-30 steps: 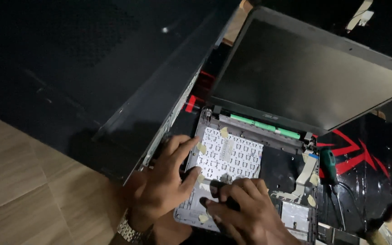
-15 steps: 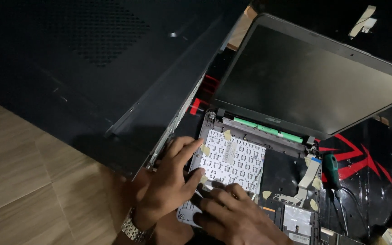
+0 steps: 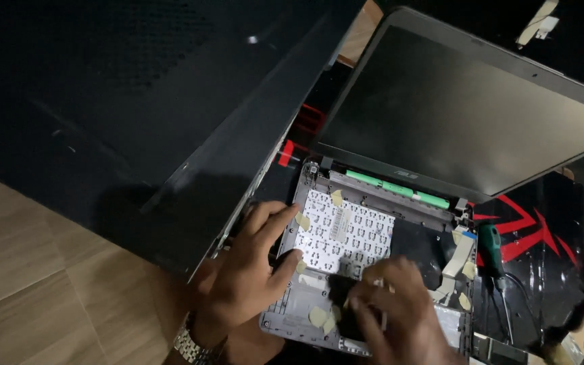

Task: The person removes the keyboard from a disassembled laptop by peeling off tape and lifting the unit. They then use a screwdriver to unscrew components on the exposed motherboard, including the cooling fan area.

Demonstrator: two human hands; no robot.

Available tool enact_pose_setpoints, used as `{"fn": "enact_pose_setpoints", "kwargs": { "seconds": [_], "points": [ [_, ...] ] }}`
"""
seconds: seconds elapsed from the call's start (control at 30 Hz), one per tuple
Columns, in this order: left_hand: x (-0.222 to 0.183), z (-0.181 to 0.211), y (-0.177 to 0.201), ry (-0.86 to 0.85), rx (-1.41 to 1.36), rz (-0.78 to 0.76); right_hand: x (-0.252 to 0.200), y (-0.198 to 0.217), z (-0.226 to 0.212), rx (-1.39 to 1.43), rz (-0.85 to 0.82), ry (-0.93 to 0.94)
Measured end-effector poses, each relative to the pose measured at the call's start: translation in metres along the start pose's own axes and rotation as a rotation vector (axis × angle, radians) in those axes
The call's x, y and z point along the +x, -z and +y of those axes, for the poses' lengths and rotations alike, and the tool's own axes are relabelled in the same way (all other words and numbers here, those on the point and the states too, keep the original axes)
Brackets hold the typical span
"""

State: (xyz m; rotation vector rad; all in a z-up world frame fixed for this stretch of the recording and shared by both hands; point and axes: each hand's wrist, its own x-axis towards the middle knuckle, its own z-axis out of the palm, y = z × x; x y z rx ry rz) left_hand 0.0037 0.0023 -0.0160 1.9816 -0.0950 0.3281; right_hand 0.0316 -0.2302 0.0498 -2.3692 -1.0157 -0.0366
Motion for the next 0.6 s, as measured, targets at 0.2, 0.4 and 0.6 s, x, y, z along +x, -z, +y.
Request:
{"fn": "enact_pose_setpoints", "kwargs": {
  "seconds": [0.2, 0.4, 0.6],
  "points": [
    [0.000, 0.001, 0.001, 0.000, 0.006, -0.014, 0.020, -0.004, 0.025, 0.064, -0.092, 0.074],
    [0.001, 0.006, 0.005, 0.001, -0.004, -0.007, 0.030, -0.007, 0.027, -0.082, -0.269, 0.074],
    [0.001, 0.001, 0.003, -0.022, 0.067, 0.003, 0.040, -0.004, 0.027, -0.016, -0.283, 0.124]
  ]
}}
